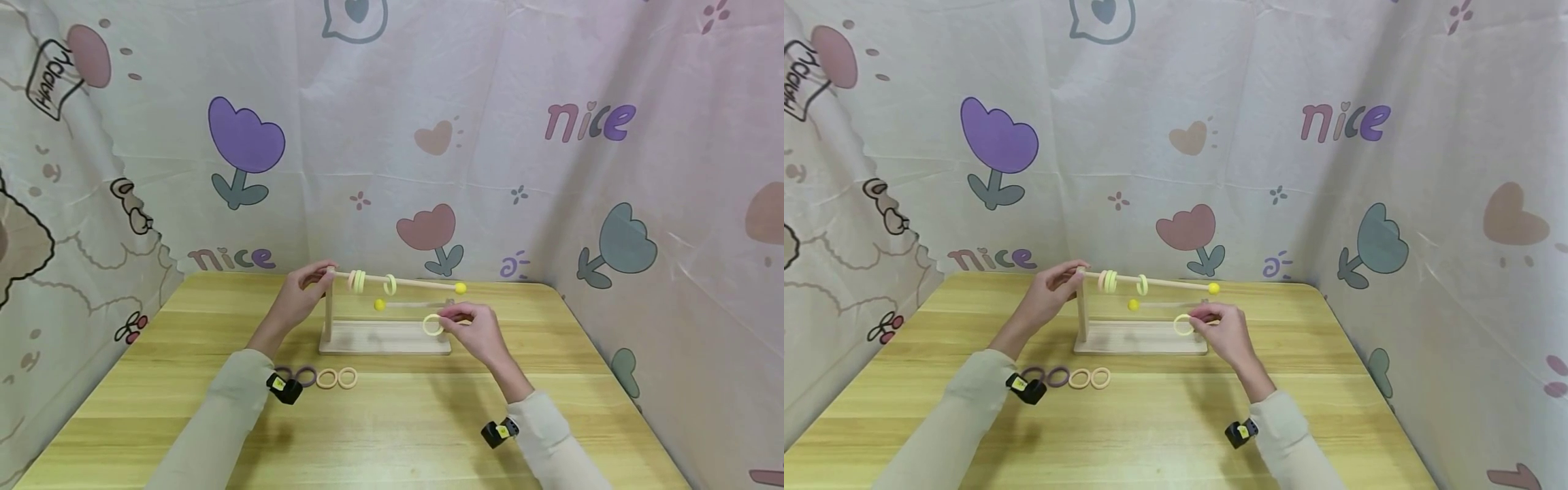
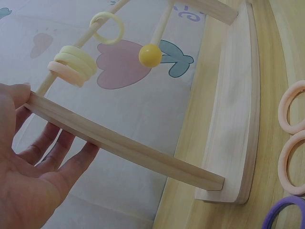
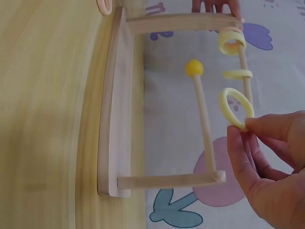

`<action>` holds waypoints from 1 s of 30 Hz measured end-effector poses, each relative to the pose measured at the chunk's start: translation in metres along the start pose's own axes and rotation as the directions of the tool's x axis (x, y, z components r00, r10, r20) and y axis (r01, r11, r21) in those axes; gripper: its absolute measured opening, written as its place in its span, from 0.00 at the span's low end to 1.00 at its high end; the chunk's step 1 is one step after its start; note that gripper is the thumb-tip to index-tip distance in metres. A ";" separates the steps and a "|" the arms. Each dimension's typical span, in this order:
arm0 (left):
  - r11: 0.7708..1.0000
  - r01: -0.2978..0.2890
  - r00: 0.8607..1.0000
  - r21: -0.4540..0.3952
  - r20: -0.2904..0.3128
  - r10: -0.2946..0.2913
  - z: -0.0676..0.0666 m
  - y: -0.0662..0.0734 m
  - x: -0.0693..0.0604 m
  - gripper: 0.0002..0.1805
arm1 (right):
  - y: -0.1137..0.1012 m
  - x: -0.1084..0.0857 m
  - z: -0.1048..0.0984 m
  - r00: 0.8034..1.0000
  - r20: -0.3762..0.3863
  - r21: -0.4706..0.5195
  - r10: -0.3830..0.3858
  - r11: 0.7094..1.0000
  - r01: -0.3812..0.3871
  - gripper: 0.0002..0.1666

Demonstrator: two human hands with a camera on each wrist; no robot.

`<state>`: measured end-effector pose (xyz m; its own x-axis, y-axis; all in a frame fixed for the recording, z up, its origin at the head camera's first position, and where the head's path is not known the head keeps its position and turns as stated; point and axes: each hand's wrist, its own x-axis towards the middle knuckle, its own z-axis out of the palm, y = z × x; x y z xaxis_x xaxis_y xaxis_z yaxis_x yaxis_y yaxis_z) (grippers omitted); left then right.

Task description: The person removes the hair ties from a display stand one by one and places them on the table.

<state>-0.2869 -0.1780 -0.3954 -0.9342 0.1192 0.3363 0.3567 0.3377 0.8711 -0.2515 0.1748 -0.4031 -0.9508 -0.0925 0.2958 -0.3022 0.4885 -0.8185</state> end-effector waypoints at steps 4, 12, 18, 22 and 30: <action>1.000 -0.005 1.000 0.002 0.001 0.005 0.000 0.001 0.000 0.22 | -0.001 0.001 0.005 0.999 0.034 -0.002 -0.007 1.000 0.007 0.05; 1.000 -0.008 1.000 -0.008 0.002 0.008 0.000 0.001 0.000 0.22 | 0.002 0.000 0.018 0.996 0.090 -0.004 0.005 1.000 -0.005 0.04; 1.000 -0.007 1.000 -0.012 0.003 0.007 0.000 0.002 0.000 0.21 | 0.009 0.001 0.027 0.991 0.127 0.012 0.030 0.999 -0.032 0.05; 1.000 -0.008 1.000 -0.013 0.004 0.008 0.000 0.002 0.000 0.21 | 0.012 0.002 0.033 0.988 0.147 0.016 0.045 0.999 -0.048 0.04; 1.000 -0.017 1.000 -0.008 0.002 0.017 0.000 0.001 0.000 0.20 | 0.017 -0.002 0.047 0.980 0.194 0.046 0.038 0.998 -0.047 0.04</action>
<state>-0.2861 -0.1780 -0.3941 -0.9282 0.1267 0.3499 0.3721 0.3281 0.8683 -0.2582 0.1421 -0.4404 -0.9567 -0.2408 0.1634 -0.2596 0.4524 -0.8532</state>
